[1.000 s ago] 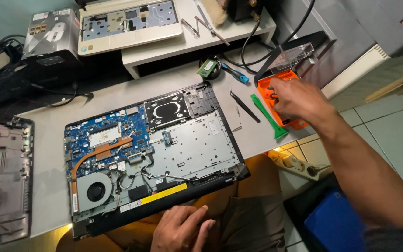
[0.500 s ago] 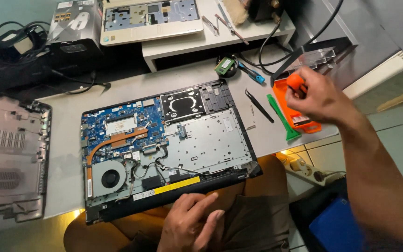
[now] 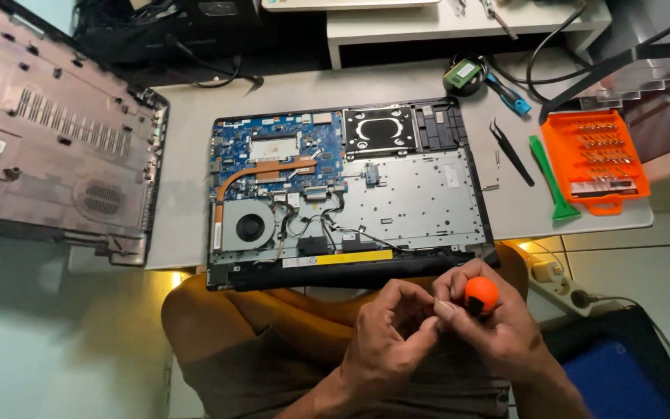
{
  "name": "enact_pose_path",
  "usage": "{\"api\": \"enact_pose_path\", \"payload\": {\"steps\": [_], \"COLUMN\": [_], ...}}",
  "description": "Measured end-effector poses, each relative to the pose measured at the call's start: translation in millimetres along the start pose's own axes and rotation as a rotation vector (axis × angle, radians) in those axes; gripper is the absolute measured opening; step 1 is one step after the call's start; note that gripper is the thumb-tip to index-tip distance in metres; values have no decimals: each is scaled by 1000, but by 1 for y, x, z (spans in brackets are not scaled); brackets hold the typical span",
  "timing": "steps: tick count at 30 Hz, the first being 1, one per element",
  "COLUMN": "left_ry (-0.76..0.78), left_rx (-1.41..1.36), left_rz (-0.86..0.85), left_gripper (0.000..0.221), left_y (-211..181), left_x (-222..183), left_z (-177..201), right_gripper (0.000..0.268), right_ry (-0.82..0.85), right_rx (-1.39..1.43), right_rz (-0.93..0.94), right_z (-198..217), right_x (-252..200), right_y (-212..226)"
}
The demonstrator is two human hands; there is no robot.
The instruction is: Disassembling a laptop by prying open the chassis and removing internal screws.
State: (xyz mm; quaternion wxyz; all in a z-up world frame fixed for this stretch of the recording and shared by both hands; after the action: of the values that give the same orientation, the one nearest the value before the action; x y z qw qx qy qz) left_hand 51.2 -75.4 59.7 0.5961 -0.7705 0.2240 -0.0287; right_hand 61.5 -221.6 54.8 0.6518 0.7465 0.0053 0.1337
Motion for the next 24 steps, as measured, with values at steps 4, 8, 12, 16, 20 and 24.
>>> {"api": "enact_pose_path", "payload": {"steps": [4, 8, 12, 16, 20, 24], "left_ry": [-112, -166, -87, -86, -49, -94], "left_rx": [-7, -242, -460, -396, -430, -402], "left_rz": [-93, -217, -255, -287, -295, -287], "left_gripper": [24, 18, 18, 17, 15, 14], "left_y": [-11, -18, -3, -7, -4, -2], "left_x": [-16, -34, -42, -48, -49, -51], "left_z": [17, 40, 46, 46, 45, 49], "right_gripper": [33, 49, 37, 40, 38, 34], "right_ry": [-52, -318, -473, -494, -453, -397], "right_rx": [847, 724, 617, 624, 642, 632], "right_rz": [-31, 195, 264, 283, 309, 335], "right_z": [-31, -15, -11, -23, -32, -37], "right_x": [7, 6, -14, -24, -25, -23], "right_y": [-4, 10, 8, 3, 1, 1]}}
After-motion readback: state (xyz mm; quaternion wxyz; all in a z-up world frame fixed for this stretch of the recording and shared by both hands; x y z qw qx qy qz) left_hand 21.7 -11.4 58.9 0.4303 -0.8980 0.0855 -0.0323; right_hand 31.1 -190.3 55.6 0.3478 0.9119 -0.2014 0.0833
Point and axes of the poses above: each hand's wrist, its own x-axis towards the middle knuckle, its own z-axis out of the back of the hand, y = z × x, the point moved 9 cm from there along x, towards the middle knuckle, and after that the axes turned 14 degrees about z, right-handed, at the moved point
